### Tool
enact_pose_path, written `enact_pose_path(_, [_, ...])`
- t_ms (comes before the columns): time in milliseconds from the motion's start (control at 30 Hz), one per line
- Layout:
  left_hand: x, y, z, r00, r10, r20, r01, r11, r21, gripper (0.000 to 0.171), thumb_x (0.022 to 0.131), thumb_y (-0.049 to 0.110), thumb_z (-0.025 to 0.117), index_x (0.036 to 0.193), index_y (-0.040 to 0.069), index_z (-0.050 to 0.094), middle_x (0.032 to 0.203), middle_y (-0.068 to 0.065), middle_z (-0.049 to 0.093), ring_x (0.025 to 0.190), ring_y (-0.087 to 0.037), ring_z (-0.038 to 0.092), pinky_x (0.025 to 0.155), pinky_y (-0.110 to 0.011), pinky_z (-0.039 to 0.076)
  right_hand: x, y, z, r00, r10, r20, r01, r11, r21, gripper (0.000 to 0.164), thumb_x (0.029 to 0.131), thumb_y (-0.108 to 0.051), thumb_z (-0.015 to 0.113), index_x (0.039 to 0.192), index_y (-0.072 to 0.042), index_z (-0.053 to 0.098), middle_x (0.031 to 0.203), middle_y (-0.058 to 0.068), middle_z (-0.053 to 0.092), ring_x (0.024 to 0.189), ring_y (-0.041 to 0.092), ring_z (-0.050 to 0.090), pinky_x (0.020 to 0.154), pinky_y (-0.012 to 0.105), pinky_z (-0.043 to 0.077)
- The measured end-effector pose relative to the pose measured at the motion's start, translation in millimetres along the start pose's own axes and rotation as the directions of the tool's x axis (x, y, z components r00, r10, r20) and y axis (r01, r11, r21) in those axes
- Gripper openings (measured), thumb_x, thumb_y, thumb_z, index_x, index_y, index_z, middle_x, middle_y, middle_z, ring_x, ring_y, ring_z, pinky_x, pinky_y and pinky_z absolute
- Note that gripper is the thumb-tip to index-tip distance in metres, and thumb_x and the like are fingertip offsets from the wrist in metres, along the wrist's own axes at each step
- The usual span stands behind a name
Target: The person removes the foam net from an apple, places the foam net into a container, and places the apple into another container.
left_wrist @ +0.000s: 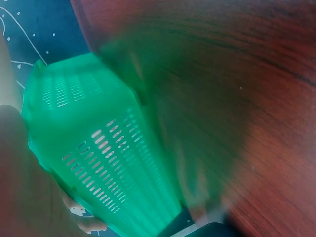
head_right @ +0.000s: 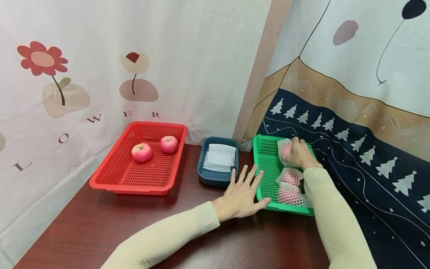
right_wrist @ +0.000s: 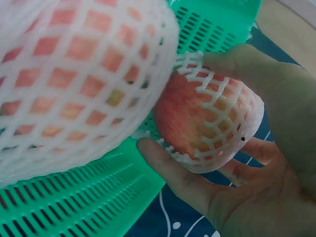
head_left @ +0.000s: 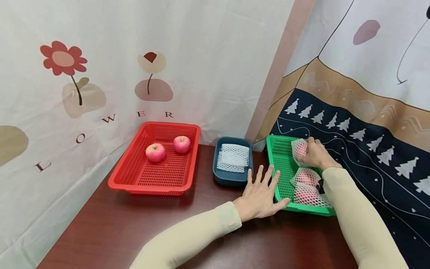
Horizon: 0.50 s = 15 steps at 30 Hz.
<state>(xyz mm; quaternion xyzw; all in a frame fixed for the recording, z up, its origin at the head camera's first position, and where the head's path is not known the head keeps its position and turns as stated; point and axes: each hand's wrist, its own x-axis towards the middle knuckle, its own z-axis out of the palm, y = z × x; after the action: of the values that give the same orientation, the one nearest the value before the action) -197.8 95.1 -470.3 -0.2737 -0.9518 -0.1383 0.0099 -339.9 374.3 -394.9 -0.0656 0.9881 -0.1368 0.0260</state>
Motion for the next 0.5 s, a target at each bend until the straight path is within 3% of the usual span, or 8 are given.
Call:
enact_pose_path(167, [-0.3,-0.2,-0.2,1.000,0.003,-0.001,-0.003,1.000,0.000,0.098,0.112,0.086,0.031,0.189,0.028,0.012,0.200,-0.003,0.008,0.186,-0.039,0.011,0.146,-0.074,0.017,-1.2,-8.7,0.6,0.999,-0.010,-0.032,0.010,1.000,0.025,0.094,0.101,-0.028,0.087,0.163,0.020,0.036,0.153,0.049,0.049,0.132,0.061,0.059,0.117,0.078,0.052])
enact_pose_path(500, [-0.3,-1.6,-0.9,1.000,-0.008,0.010,0.008,0.999,-0.035,0.099,0.111,0.088,0.032,0.189,0.031,0.011,0.200,0.002,0.002,0.186,-0.038,0.010,0.146,-0.074,0.017,-7.0,-23.8,2.0,0.997,-0.054,-0.056,0.057,0.997,0.050,0.093,0.099,-0.029,0.089,0.164,0.016,0.039,0.154,0.048,0.050,0.130,0.062,0.061,0.111,0.078,0.056])
